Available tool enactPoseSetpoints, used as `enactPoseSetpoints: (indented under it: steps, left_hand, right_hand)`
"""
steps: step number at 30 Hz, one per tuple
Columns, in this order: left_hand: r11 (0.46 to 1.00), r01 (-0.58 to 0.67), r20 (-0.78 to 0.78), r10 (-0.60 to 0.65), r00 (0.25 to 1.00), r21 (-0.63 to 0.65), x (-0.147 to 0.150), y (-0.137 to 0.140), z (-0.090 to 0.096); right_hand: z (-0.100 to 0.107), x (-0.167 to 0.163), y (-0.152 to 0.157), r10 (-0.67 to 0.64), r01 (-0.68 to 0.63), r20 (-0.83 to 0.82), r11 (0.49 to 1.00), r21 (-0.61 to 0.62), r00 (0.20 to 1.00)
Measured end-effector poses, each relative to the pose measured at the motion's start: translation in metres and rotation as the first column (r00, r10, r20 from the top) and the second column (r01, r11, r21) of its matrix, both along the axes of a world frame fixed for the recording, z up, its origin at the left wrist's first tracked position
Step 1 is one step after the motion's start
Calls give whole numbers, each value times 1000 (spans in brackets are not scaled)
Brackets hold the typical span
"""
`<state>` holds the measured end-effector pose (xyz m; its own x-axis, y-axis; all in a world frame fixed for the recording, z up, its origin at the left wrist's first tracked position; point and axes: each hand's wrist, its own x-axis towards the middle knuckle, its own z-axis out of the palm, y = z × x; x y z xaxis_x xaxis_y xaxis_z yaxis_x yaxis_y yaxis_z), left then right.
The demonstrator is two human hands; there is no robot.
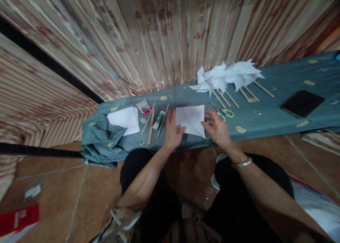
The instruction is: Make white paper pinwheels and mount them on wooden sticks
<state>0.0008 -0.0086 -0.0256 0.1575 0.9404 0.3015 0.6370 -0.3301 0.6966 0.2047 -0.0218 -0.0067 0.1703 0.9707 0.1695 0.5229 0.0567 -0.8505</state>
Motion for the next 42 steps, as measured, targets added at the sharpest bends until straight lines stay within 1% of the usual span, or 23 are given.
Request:
enactPoseSetpoints:
  steps: [1, 2, 3, 4, 5, 7, 9, 12, 15, 18, 21, 23, 26, 30, 33, 35, 38, 40, 42]
  left_hand:
    - [998, 27, -129, -19, 991, 60, -1, -2, 5]
    - [992, 83, -259, -55, 964, 99, -2, -5, 10]
    - [981, 159, -368, -108, 923, 110, -2, -8, 15]
    - [968, 231, -441, -165, 882, 101, -2, -11, 19]
    - [955, 285, -480, -212, 851, 84, -2, -14, 23]
    - [933, 355, -496, -283, 821, 54, -1, -20, 27]
    - [924, 379, -478, -312, 821, 48, 0, -24, 27]
    - [920, 388, -481, -315, 819, 58, -2, -24, 25]
    - [918, 390, -517, -302, 801, 68, -4, -19, 21]
    - [921, 380, -525, -284, 803, 83, -6, -15, 16]
    - [919, 387, -506, -298, 809, 78, -7, -15, 12]
    - [912, 405, -499, -322, 805, 64, -8, -17, 10]
    - [894, 444, -503, -362, 785, 51, -11, -22, 9]
    - [878, 476, -517, -382, 766, 55, -19, -28, 7]
    - [882, 470, -493, -392, 777, 39, -25, -31, 5]
    - [887, 461, -453, -406, 794, 14, -29, -34, 6]
    - [895, 447, -377, -420, 825, -19, -31, -37, 9]
    - [901, 432, -327, -418, 847, -33, -31, -38, 12]
    - [912, 408, -283, -404, 870, -47, -30, -37, 14]
  right_hand:
    - [2, 1, 0, -1, 1, 32, 1000, -2, 1000]
    - [3, 1, -1, 1, 0, 62, 1000, -5, 998]
    - [3, 2, -1, 5, -5, 88, 1000, -5, 996]
    - [3, 3, -2, 12, -12, 106, 1000, 1, 994]
    - [2, 3, -2, 21, -23, 116, 1000, 13, 993]
    - [-2, 5, -3, 42, -49, 125, 998, 51, 991]
    - [-7, 7, -3, 58, -70, 140, 994, 83, 988]
    - [-14, 11, -4, 71, -89, 184, 992, 89, 980]
    - [-17, 16, -9, 92, -128, 295, 986, 108, 951]
    - [-16, 19, -15, 120, -215, 476, 965, 151, 871]
    - [-11, 18, -22, 117, -297, 652, 939, 172, 749]
    - [-8, 17, -25, 96, -335, 726, 922, 192, 681]
    - [-8, 17, -29, 81, -390, 771, 893, 225, 632]
    - [-12, 23, -35, 130, -460, 777, 861, 220, 616]
    - [-15, 29, -41, 218, -513, 749, 838, 185, 626]
    - [-18, 33, -44, 287, -529, 707, 836, 144, 646]
    - [-19, 38, -44, 375, -513, 585, 855, 82, 719]
    - [-18, 40, -41, 419, -495, 460, 867, 52, 783]
    - [-16, 40, -36, 434, -468, 325, 883, 31, 840]
